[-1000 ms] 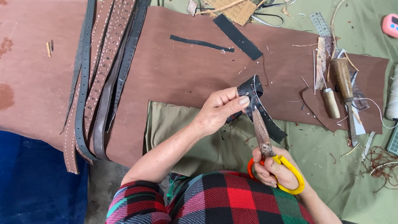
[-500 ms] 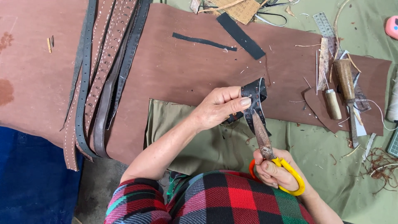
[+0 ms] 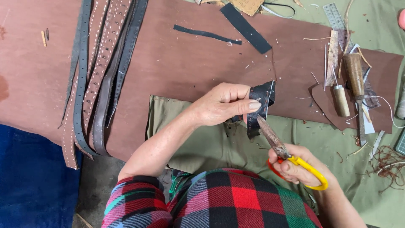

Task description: A person uses a pair of scissors to trim the edges of a black leather belt strap on a workshop table.

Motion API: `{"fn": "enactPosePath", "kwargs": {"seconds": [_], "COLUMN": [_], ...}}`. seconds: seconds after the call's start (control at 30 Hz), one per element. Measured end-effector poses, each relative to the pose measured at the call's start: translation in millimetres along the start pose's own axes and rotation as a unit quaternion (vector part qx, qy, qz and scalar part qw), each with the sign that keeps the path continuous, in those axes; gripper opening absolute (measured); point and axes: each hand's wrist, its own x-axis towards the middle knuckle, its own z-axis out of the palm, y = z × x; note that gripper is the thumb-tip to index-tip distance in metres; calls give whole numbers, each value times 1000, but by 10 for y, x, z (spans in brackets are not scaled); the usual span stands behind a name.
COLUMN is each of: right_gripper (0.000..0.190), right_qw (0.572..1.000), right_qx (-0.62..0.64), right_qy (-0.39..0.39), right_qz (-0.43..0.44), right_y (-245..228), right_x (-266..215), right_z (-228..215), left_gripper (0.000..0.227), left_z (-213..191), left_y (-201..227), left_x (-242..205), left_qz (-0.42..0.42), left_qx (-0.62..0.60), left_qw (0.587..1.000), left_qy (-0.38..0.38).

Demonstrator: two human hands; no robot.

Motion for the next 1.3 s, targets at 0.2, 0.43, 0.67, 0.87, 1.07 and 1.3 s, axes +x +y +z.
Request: {"fn": "enactPosePath", "kwargs": {"seconds": [0.2,0.43,0.67,0.87,1.07,1.3], "right_gripper": [49,61,90,92,87,71], "right_qw": [996,998,988,986,990,988], "right_qx": [-74,-56,-31,-19,8,-13], "right_qy": [27,4,146,164,133,139], "right_qz": [43,-21,-30,-27,-46,-66], "right_y": [-256,-302,-63,57,41,33], "right_x": [-90,-70,32,107,174,226], "right_z": [-18,50,110,160,321,361], "left_gripper": [34,34,18,15,16,11], "left_z": [11,136,457,594,688,796], "left_y": [178,121,-276,-557,-670,-940], "left_x": [18,24,104,161,173,189], "left_qz": [-34,5,16,88,127,128], "left_qx": [69,-15,-305,-399,-384,-365], "left_qw": [997,998,923,876,870,869], "left_qy": [16,60,233,259,281,308]}}
